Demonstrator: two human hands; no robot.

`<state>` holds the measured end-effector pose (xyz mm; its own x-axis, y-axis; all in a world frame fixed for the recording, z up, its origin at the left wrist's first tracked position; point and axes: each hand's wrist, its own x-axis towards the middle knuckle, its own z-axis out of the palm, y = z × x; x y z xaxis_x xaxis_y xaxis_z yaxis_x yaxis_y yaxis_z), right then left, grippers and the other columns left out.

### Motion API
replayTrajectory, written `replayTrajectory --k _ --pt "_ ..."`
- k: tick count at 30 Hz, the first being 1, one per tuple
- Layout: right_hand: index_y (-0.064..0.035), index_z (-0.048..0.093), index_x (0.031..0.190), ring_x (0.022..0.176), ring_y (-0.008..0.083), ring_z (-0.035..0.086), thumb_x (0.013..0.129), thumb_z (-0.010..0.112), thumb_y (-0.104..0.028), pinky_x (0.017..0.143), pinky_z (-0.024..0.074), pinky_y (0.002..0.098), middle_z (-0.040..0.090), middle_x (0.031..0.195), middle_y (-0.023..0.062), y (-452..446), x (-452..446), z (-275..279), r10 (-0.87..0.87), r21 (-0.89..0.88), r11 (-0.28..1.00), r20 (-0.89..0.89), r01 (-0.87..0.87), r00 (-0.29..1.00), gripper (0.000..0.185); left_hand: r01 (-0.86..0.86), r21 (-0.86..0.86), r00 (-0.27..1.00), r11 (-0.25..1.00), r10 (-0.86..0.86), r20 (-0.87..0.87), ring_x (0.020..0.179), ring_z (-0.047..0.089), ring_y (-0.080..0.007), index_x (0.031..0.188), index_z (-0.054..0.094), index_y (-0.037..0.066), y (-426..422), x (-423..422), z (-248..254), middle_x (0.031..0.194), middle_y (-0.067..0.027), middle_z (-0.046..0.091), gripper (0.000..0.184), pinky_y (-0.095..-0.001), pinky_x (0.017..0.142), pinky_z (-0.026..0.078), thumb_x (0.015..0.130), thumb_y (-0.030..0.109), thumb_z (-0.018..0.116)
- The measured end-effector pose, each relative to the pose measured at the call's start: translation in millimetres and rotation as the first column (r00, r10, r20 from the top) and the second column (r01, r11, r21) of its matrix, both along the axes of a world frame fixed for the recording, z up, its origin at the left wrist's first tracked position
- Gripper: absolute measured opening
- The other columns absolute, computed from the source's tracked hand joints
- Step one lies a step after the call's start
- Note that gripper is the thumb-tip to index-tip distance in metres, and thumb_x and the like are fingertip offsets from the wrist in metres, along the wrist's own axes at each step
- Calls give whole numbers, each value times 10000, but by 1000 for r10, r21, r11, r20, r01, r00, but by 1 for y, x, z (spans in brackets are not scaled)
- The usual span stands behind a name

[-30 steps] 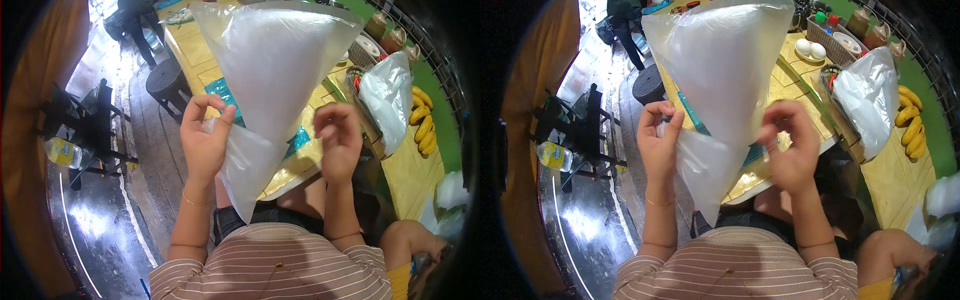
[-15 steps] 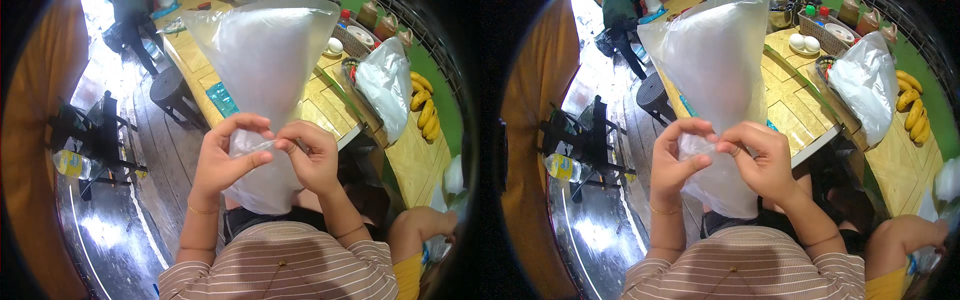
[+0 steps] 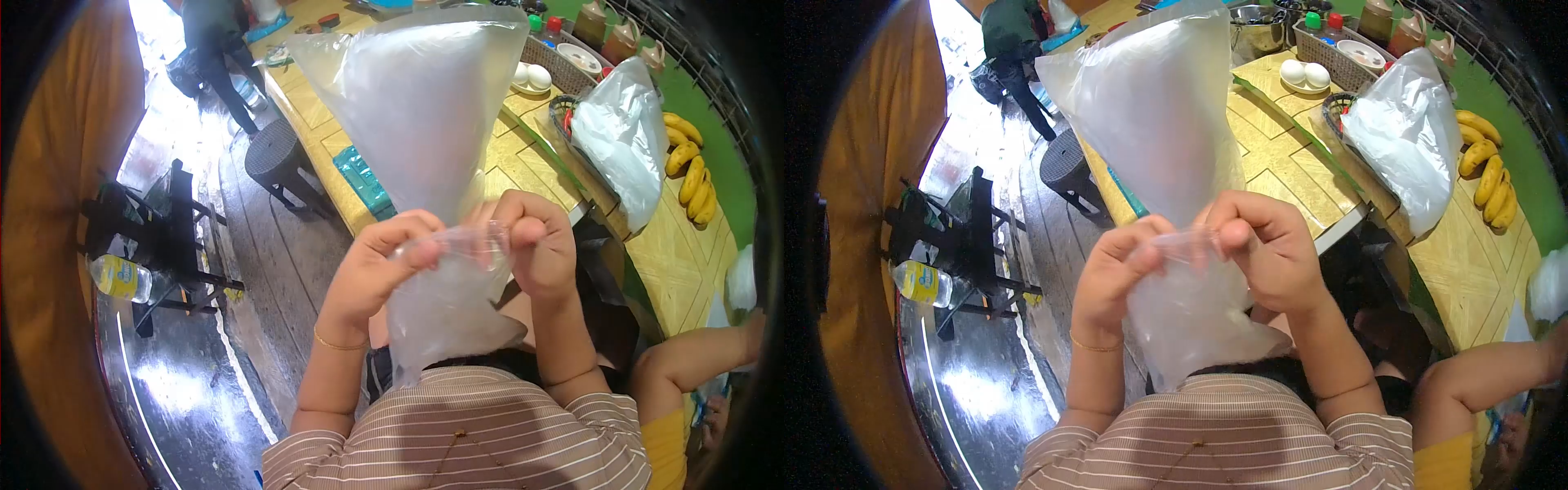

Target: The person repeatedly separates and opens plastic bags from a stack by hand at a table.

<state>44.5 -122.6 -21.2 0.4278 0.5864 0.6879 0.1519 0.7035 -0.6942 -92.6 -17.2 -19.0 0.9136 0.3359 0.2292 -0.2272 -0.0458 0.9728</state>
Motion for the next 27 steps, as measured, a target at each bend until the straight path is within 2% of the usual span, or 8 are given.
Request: replayTrajectory --k 2,4,6,8,12,20,26,27 --pt "-19 497 762 560 67 456 793 627 -215 491 360 225 477 594 -6 -21 7 16 531 -191 724 -458 -663 712 238 -141 -459 979 877 192 65 732 500 -90 793 560 44 -8 -4 9 759 -28 552 179 -190 665 382 830 218 581" --pt "-23 511 797 589 59 469 769 655 -244 520 369 213 495 608 3 -25 15 17 558 -373 608 -427 -701 711 265 -124 -545 968 829 222 117 657 487 -93 795 511 50 -2 -11 14 689 -51 530 226 -195 617 382 848 268 545" --pt "-31 580 808 619 69 528 716 696 -190 566 408 218 540 679 17 -19 25 26 439 -629 737 166 -248 883 217 138 -527 941 839 55 334 585 449 -94 769 483 57 12 -16 14 630 -55 498 245 -199 558 353 855 283 529" --pt "-50 555 728 623 105 520 757 665 -229 607 435 268 557 652 15 -10 41 26 466 -530 800 257 -280 846 213 140 -546 939 826 63 338 538 411 -92 740 484 51 16 -20 17 599 -44 476 270 -205 515 319 835 293 557" --pt "-57 565 730 648 165 550 797 599 -327 627 463 308 567 660 29 -1 50 38 610 263 764 5 -589 793 280 180 -292 963 939 -108 247 581 445 -103 699 486 46 38 -23 20 632 -45 498 257 -199 530 330 770 249 627" --pt "-9 559 920 643 81 558 865 516 -235 575 457 201 597 770 31 16 51 101 225 -87 960 -318 -265 921 237 -63 -635 881 770 342 328 759 554 -126 1031 512 16 52 3 78 878 -66 570 283 -234 667 454 792 154 570" --pt "-16 556 902 648 96 555 876 476 -201 581 462 241 595 779 33 47 72 90 226 -234 895 -497 -380 838 203 -438 136 895 888 417 160 849 583 -159 1119 497 11 128 35 40 1005 -84 576 294 -270 717 493 845 118 497" --pt "-30 553 876 621 103 539 878 457 -183 566 455 255 580 748 28 50 68 85 139 -282 898 -547 -337 826 180 -258 -85 945 962 270 185 839 587 -168 1127 493 10 145 46 13 1004 -87 575 295 -274 708 501 853 117 482"
